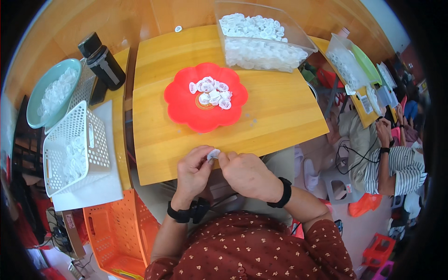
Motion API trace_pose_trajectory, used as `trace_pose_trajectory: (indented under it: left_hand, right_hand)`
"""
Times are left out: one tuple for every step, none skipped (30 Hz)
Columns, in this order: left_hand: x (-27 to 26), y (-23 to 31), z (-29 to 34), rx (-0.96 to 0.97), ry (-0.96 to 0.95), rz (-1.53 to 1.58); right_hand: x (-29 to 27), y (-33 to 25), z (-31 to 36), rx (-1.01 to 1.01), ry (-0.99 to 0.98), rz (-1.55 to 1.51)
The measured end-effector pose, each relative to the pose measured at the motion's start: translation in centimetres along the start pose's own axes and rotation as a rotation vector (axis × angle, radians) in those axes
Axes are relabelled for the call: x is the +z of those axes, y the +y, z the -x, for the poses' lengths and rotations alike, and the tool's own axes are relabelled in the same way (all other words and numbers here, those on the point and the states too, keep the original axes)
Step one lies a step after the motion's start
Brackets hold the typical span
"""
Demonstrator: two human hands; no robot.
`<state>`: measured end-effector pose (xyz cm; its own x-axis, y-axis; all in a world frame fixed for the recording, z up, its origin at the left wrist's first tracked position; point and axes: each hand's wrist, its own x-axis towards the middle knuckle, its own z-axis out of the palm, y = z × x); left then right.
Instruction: The person is assembling or inspecting small white plastic/fabric components using their hands and a small metal tool.
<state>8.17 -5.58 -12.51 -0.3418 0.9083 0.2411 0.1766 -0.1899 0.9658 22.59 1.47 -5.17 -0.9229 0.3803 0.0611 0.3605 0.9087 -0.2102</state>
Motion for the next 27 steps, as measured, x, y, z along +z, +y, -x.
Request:
trace_pose_trajectory:
  left_hand:
    - [0.0, 0.0, 0.1, -0.087, 0.022, 0.163]
    - [0.0, 0.0, 0.1, -0.176, 0.045, 0.326]
    - [0.0, 0.1, 0.1, -0.179, 0.037, 0.323]
    - [-0.3, 0.1, 0.0, -0.199, 0.031, 0.339]
    - [-0.4, 0.2, -0.1, -0.220, 0.025, 0.355]
    - [-0.4, 0.4, -0.2, -0.223, 0.015, 0.350]
    - [-0.5, 0.7, -0.2, -0.237, 0.010, 0.341]
    - [-0.4, 0.8, -0.3, -0.250, 0.005, 0.331]
    - [-0.4, 0.7, -0.4, -0.251, -0.004, 0.328]
    - [-0.4, 0.6, -0.3, -0.226, 0.008, 0.329]
    - [-0.3, 0.6, -0.3, -0.201, 0.021, 0.330]
    - [-0.3, 0.6, -0.3, -0.202, 0.015, 0.328]
    - [-0.3, 0.7, -0.3, -0.217, 0.021, 0.326]
    - [-0.2, 0.7, -0.4, -0.232, 0.028, 0.324]
    - [-0.2, 0.8, -0.3, -0.231, 0.026, 0.322]
    - [-0.2, 0.9, -0.3, -0.220, 0.031, 0.313]
    - [-0.2, 1.0, -0.3, -0.209, 0.037, 0.305]
    - [-0.3, 0.9, -0.3, -0.208, 0.034, 0.304]
    - [-0.3, 0.8, -0.2, -0.207, 0.031, 0.308]
    - [-0.3, 0.8, -0.2, -0.204, 0.027, 0.312]
    - [-0.3, 0.8, -0.2, -0.203, 0.026, 0.311]
    - [-0.3, 0.8, -0.2, -0.213, 0.035, 0.300]
    - [-0.2, 0.8, -0.1, -0.223, 0.044, 0.290]
    - [-0.3, 0.7, -0.1, -0.222, 0.043, 0.289]
    - [-0.3, 0.5, 0.0, -0.205, 0.040, 0.291]
    - [-0.3, 0.4, 0.0, -0.189, 0.037, 0.292]
    - [-0.3, 0.4, 0.0, -0.188, 0.038, 0.292]
  right_hand:
    - [0.5, 0.1, 0.2, 0.032, 0.057, -0.064]
    - [0.7, 0.0, 0.3, 0.038, 0.064, -0.068]
    - [0.8, -0.1, 0.7, 0.095, 0.082, -0.115]
    - [0.9, -0.1, 0.9, 0.152, 0.100, -0.162]
    - [1.1, -0.1, 1.0, 0.159, 0.103, -0.168]
    - [1.2, -0.1, 1.0, 0.186, 0.104, -0.213]
    - [1.3, -0.1, 0.9, 0.213, 0.105, -0.259]
    - [1.5, -0.2, 0.9, 0.221, 0.110, -0.265]
    - [1.7, -0.2, 0.8, 0.222, 0.129, -0.300]
    - [1.8, -0.2, 0.8, 0.223, 0.148, -0.334]
    - [1.9, -0.2, 0.7, 0.229, 0.153, -0.336]
    - [2.0, -0.2, 0.6, 0.226, 0.149, -0.350]
    - [2.0, -0.1, 0.5, 0.223, 0.146, -0.363]
    - [2.1, -0.1, 0.5, 0.227, 0.149, -0.365]
    - [2.2, -0.2, 0.4, 0.228, 0.162, -0.363]
    - [2.3, -0.2, 0.3, 0.228, 0.175, -0.361]
    - [2.4, -0.3, 0.3, 0.228, 0.177, -0.362]
    - [2.5, -0.3, 0.2, 0.239, 0.158, -0.369]
    - [2.6, -0.3, 0.2, 0.250, 0.138, -0.375]
    - [2.5, -0.4, 0.2, 0.251, 0.140, -0.375]
    - [2.6, -0.4, 0.1, 0.258, 0.124, -0.391]
    - [2.6, -0.4, 0.1, 0.264, 0.108, -0.407]
    - [2.8, -0.3, 0.0, 0.264, 0.110, -0.407]
    - [3.1, -0.3, -0.1, 0.249, 0.128, -0.430]
    - [3.3, -0.2, -0.1, 0.234, 0.145, -0.452]
    - [3.2, -0.2, -0.2, 0.233, 0.146, -0.451]
    - [3.1, -0.1, -0.4, 0.247, 0.105, -0.483]
